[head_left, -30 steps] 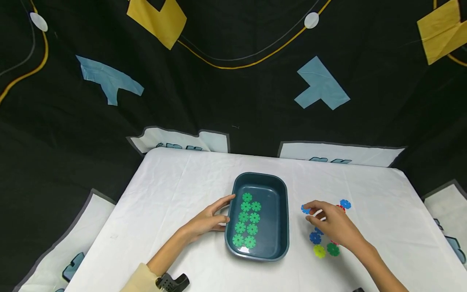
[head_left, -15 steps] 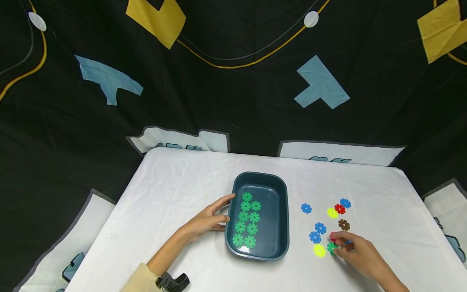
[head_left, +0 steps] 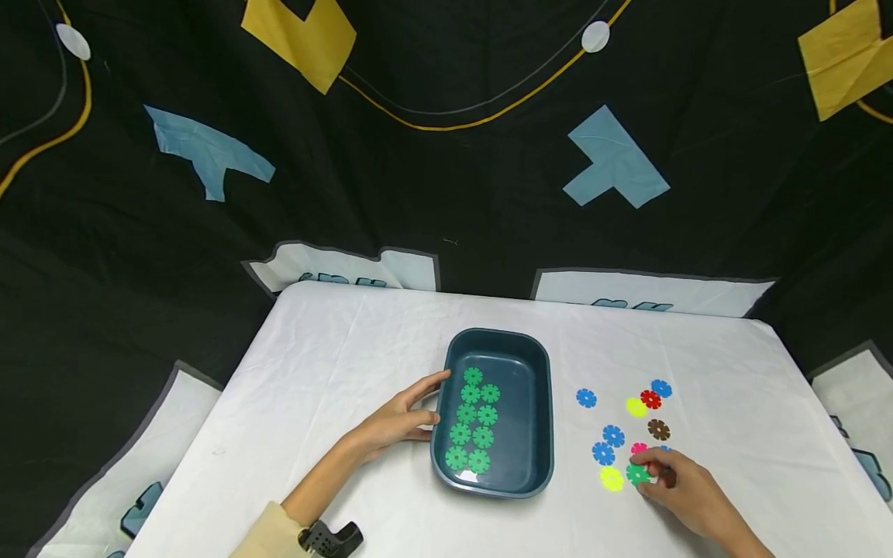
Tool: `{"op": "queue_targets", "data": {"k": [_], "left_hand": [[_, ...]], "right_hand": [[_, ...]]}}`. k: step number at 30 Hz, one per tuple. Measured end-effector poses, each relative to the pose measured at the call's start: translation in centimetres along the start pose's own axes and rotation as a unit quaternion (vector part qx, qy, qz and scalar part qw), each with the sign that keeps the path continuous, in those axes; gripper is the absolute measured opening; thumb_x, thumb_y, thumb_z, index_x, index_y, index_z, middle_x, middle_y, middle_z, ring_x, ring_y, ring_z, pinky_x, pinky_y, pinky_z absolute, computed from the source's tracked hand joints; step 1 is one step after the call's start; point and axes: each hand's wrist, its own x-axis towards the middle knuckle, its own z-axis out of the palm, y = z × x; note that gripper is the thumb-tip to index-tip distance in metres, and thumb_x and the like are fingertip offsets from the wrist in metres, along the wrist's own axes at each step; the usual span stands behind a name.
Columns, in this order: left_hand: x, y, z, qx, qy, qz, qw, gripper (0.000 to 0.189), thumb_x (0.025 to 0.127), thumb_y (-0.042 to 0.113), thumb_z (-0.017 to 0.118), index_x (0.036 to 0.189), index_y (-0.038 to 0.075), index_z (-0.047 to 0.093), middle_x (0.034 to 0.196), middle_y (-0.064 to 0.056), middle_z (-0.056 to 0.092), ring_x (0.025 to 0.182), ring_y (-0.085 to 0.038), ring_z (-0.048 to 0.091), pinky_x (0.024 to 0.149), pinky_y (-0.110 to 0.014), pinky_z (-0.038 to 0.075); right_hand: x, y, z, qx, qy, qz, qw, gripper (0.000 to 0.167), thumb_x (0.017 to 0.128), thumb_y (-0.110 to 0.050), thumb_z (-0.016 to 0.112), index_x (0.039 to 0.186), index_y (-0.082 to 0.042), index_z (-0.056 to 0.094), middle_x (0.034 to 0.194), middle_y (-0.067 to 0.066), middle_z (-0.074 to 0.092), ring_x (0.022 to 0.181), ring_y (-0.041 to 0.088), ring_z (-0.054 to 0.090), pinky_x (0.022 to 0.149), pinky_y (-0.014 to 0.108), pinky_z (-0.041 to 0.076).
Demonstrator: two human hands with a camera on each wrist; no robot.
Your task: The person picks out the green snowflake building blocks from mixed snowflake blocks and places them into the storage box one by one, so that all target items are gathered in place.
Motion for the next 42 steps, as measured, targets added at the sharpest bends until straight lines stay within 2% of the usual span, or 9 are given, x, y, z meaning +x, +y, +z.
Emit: {"op": "queue_targets", "data": {"k": [4, 10, 14, 19, 23, 26, 34, 38, 42], "left_hand": [[-0.1, 0.0, 0.0, -0.001, 0.000, 0.000, 1.0000, 0.071, 0.094, 0.009, 0.061, 0.157, 0.024, 0.033, 0.162, -0.014, 0.020, 0.124, -0.035, 0.053, 0.092, -0.045, 0.054], [-0.1, 0.0, 0.1, 0.000, 0.001, -0.004, 1.0000, 0.072, 0.093, 0.010, 0.062, 0.157, 0.024, 0.034, 0.162, -0.014, 0.020, 0.122, -0.034, 0.054, 0.092, -0.045, 0.054], [-0.2, 0.2, 0.2, -0.001, 0.002, -0.003, 1.0000, 0.071, 0.094, 0.009, 0.061, 0.157, 0.023, 0.033, 0.162, -0.015, 0.020, 0.123, -0.035, 0.054, 0.092, -0.045, 0.054], [-0.2, 0.3, 0.2, 0.001, 0.003, -0.002, 1.0000, 0.071, 0.094, 0.009, 0.061, 0.158, 0.022, 0.033, 0.162, -0.016, 0.019, 0.123, -0.035, 0.054, 0.092, -0.045, 0.054], [-0.3, 0.3, 0.2, 0.003, 0.003, -0.003, 1.0000, 0.071, 0.094, 0.010, 0.061, 0.158, 0.023, 0.033, 0.162, -0.015, 0.020, 0.123, -0.035, 0.054, 0.092, -0.045, 0.054], [-0.3, 0.2, 0.2, 0.004, 0.003, -0.003, 1.0000, 0.071, 0.094, 0.010, 0.061, 0.158, 0.023, 0.033, 0.161, -0.015, 0.020, 0.124, -0.035, 0.053, 0.092, -0.046, 0.053], [-0.3, 0.2, 0.1, 0.004, 0.003, -0.003, 1.0000, 0.071, 0.094, 0.009, 0.060, 0.158, 0.023, 0.033, 0.161, -0.015, 0.021, 0.122, -0.035, 0.054, 0.091, -0.045, 0.054], [-0.3, 0.2, 0.1, 0.003, 0.002, -0.002, 1.0000, 0.071, 0.094, 0.009, 0.061, 0.158, 0.023, 0.033, 0.161, -0.015, 0.021, 0.121, -0.034, 0.055, 0.091, -0.045, 0.054], [-0.2, 0.2, 0.1, 0.002, 0.001, 0.000, 1.0000, 0.070, 0.094, 0.010, 0.061, 0.157, 0.024, 0.033, 0.161, -0.015, 0.021, 0.121, -0.034, 0.055, 0.091, -0.045, 0.054]], "right_hand": [[0.2, -0.1, 0.0, 0.001, -0.007, 0.007, 1.0000, 0.029, 0.080, -0.006, 0.081, 0.107, -0.005, 0.068, 0.083, 0.002, 0.049, 0.077, 0.019, 0.047, 0.059, 0.024, 0.041], [0.4, -0.2, -0.1, 0.009, -0.016, 0.011, 0.9998, 0.028, 0.080, -0.006, 0.080, 0.100, -0.011, 0.061, 0.082, 0.002, 0.048, 0.078, 0.019, 0.046, 0.060, 0.026, 0.038], [0.3, -0.6, -0.3, 0.019, -0.014, 0.008, 0.9997, 0.025, 0.083, -0.003, 0.078, 0.101, -0.011, 0.062, 0.079, 0.001, 0.050, 0.076, 0.019, 0.048, 0.058, 0.025, 0.040], [0.3, -1.9, -1.1, 0.024, 0.009, -0.030, 0.9992, 0.023, 0.085, -0.001, 0.076, 0.104, -0.009, 0.067, 0.079, 0.001, 0.054, 0.074, 0.019, 0.052, 0.057, 0.024, 0.046], [0.6, -3.3, -1.6, 0.044, 0.039, -0.083, 0.9948, 0.022, 0.086, 0.001, 0.075, 0.105, -0.008, 0.070, 0.084, -0.001, 0.060, 0.076, 0.017, 0.055, 0.062, 0.023, 0.050], [1.1, -4.8, -1.9, 0.079, 0.047, -0.103, 0.9905, 0.021, 0.087, 0.002, 0.073, 0.106, -0.008, 0.071, 0.087, -0.001, 0.063, 0.076, 0.017, 0.058, 0.063, 0.024, 0.052], [3.4, -9.3, -1.7, 0.164, 0.017, -0.143, 0.9758, 0.018, 0.093, 0.001, 0.067, 0.109, -0.006, 0.069, 0.091, 0.005, 0.065, 0.078, 0.031, 0.063, 0.069, 0.032, 0.057], [4.9, -11.6, -1.0, 0.165, 0.009, -0.167, 0.9720, 0.019, 0.093, 0.002, 0.066, 0.111, -0.004, 0.069, 0.091, 0.007, 0.065, 0.077, 0.028, 0.065, 0.070, 0.039, 0.059], [6.7, -13.5, 0.0, 0.150, 0.002, -0.193, 0.9698, 0.021, 0.092, 0.004, 0.065, 0.111, -0.004, 0.069, 0.092, 0.007, 0.066, 0.076, 0.021, 0.065, 0.070, 0.037, 0.060]]}}
